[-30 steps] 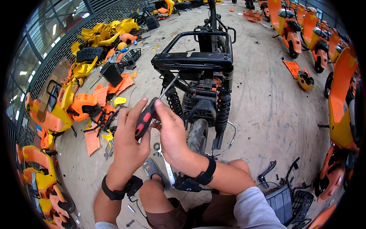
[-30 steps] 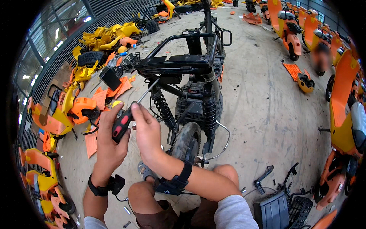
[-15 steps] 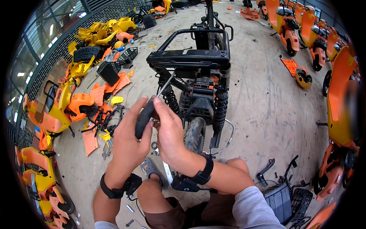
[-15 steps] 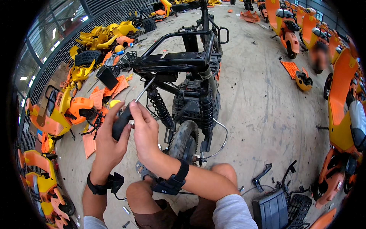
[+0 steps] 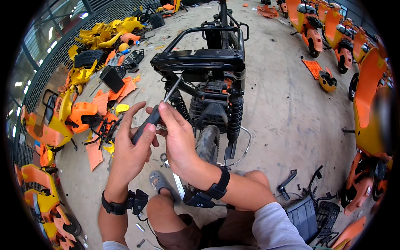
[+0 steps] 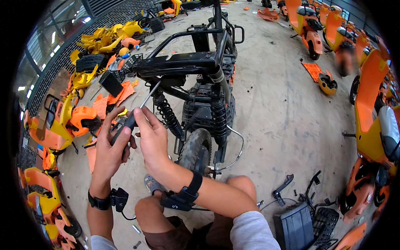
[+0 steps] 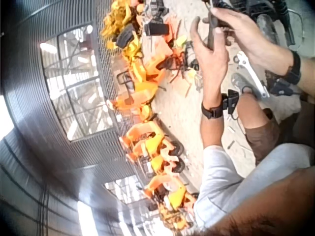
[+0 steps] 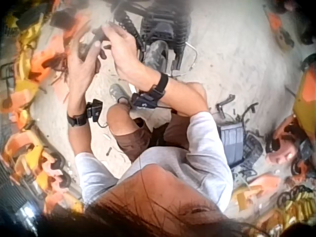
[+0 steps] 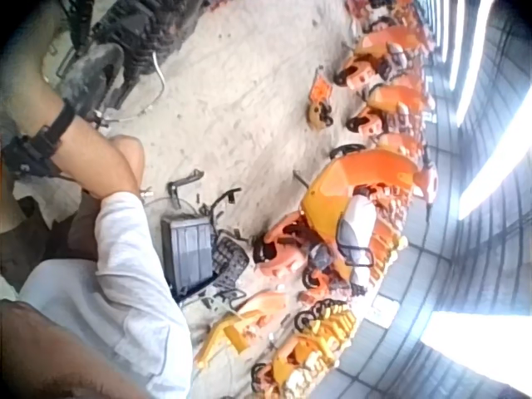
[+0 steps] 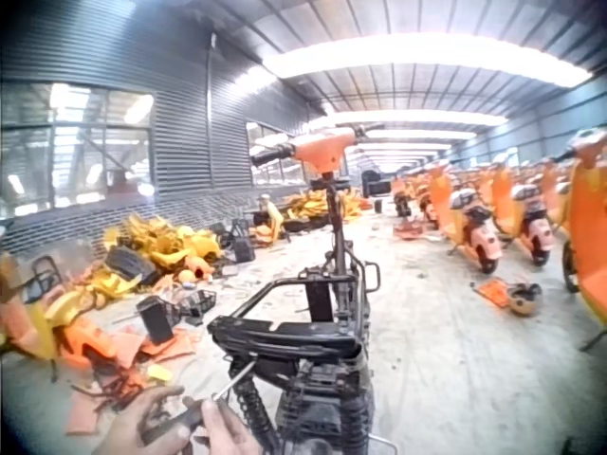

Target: The person uses a screwdriver to tighten components on the frame of a motorcycle and manipulates the rear wheel assembly while sitting on the floor.

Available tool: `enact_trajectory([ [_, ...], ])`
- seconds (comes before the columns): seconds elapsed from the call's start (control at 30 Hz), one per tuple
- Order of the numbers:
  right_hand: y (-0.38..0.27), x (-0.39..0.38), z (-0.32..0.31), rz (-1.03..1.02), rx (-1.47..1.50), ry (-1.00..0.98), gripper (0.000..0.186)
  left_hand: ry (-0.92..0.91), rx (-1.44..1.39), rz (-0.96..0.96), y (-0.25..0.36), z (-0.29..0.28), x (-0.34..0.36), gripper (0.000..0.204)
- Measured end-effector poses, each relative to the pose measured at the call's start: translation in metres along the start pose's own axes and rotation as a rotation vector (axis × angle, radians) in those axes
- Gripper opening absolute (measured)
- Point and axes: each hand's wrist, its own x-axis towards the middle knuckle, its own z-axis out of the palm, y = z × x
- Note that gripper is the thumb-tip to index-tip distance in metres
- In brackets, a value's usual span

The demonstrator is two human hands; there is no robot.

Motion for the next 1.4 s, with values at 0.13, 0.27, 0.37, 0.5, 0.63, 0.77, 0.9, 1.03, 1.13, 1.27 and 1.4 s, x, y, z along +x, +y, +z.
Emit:
enact_trajectory([
  [0.13, 0.005, -0.002, -0.003, -0.032, -0.01, 0.037, 0.042, 0.092, 0.231, 0.219, -0.012, 0.004, -0.002, 0.053],
  [0.27, 0.007, -0.004, -0.005, -0.005, 0.044, 0.084, 0.048, 0.111, 0.526, 0.381, -0.003, 0.009, -0.001, 0.057],
  [0.37, 0.009, -0.005, -0.007, 0.009, 0.054, 0.096, 0.047, 0.083, 0.582, 0.375, -0.01, 0.009, 0.002, 0.057],
  [0.5, 0.007, 0.001, -0.006, -0.038, -0.022, 0.199, 0.037, 0.214, 0.581, 0.363, -0.023, 0.0, -0.007, 0.055],
  [0.63, -0.065, 0.012, -0.032, 0.076, -0.016, 0.216, 0.019, 0.032, 0.398, 0.072, -0.058, -0.033, -0.029, 0.048],
  [0.77, -0.152, -0.026, -0.076, -0.172, -0.115, 0.113, 0.017, -0.176, -0.267, -0.379, -0.1, -0.046, -0.091, 0.039],
  [0.9, -0.18, -0.074, -0.208, -0.131, -0.261, 0.533, 0.019, -0.211, -0.702, -0.642, -0.126, -0.042, -0.146, 0.041],
  [1.03, -0.125, -0.151, -0.441, 0.155, -0.155, 0.91, 0.025, -0.042, -1.016, -0.777, -0.156, -0.036, -0.171, 0.042],
  [1.13, -0.048, -0.214, -0.566, 0.299, -0.273, 1.24, 0.019, 0.085, -1.063, -0.687, -0.175, -0.05, -0.194, 0.042],
  [1.27, 0.027, -0.25, -0.594, 0.387, -1.165, 1.312, 0.018, 0.158, -1.139, -0.636, -0.183, -0.067, -0.206, 0.04],
  [1.4, 0.045, -0.23, -0.561, 0.197, -1.445, 1.263, 0.023, 0.23, -1.106, -0.587, -0.188, -0.068, -0.22, 0.041],
])
